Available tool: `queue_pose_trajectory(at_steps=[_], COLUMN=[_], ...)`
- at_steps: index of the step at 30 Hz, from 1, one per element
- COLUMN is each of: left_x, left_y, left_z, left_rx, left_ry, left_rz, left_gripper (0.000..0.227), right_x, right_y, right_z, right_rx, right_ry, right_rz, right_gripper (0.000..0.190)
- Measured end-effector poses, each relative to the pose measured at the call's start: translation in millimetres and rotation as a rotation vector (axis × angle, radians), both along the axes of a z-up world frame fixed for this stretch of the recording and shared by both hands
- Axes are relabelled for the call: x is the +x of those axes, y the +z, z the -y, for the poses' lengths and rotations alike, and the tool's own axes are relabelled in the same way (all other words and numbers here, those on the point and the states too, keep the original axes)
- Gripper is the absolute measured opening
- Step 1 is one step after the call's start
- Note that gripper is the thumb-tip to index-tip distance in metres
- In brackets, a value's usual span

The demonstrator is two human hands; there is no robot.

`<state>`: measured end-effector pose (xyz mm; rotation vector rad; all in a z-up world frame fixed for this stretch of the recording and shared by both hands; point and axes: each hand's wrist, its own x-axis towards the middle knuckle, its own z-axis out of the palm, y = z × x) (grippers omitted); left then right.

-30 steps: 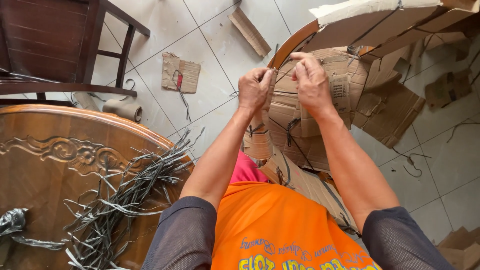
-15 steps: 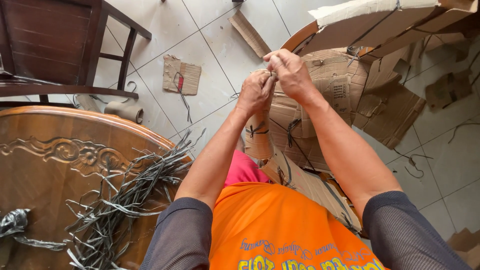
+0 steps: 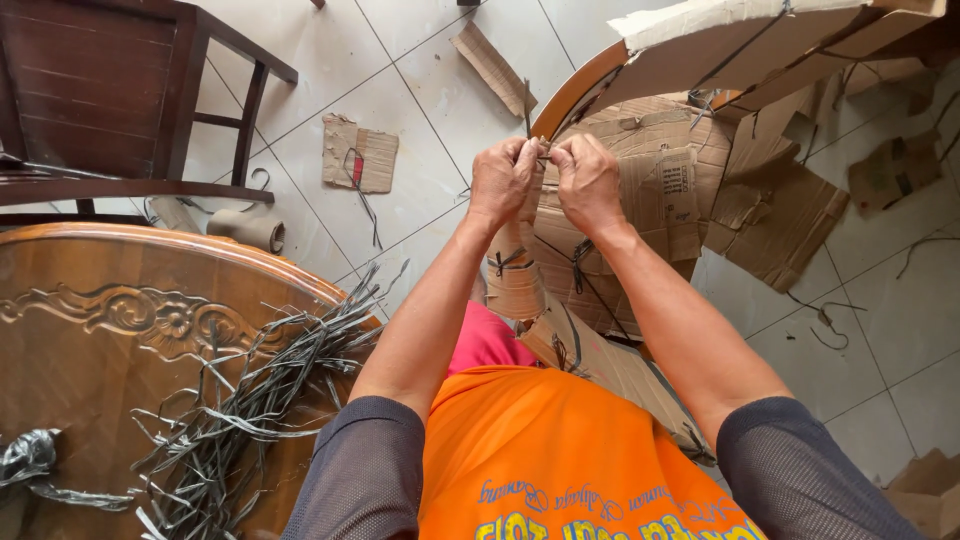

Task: The person packages a wooden chair frame by wrapping cardboard around the frame and securing it with plastic ties, pulling the ties tight and knotting them by hand.

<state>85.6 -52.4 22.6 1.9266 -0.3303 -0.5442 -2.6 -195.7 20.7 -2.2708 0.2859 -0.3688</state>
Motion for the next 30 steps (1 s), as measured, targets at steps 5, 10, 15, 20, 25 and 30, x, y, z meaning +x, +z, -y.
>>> queue_pose_trajectory(at_steps=[5, 10, 15, 20, 25, 30], left_x=[-2, 1, 4, 6, 5, 8], left_y=[-6, -6, -17, -19, -14, 0], left_z=[-1, -4, -2, 0, 3, -3], left_rx=[-0.034, -0.066, -0.047, -0.002, 0.031, 0.113], left_ry=[0.109, 0.136, 0.103, 0.074, 0.057, 0.035], left_rz=[-0.024, -0.085, -0.079, -0.034, 0.007, -0.04], left_gripper=[0.015, 0.024, 0.031, 0.026, 0.023, 0.02], right_x=[-14, -8, 9, 13, 15, 15], right_y=[0, 14, 39, -3, 4, 5], right_z=[-10, -27, -38, -30, -27, -24], right_rx=[0.052, 0.036, -0.161, -0.332, -0.393, -0.532], right_ry=[-0.07, -0.023, 0.132, 0.109, 0.125, 0.147], right_rz=[-0.036, 0.074, 0.116, 0.198, 0.292, 0.304], right_gripper=[0.017, 0.008, 0.036, 0.03, 0.022, 0.013])
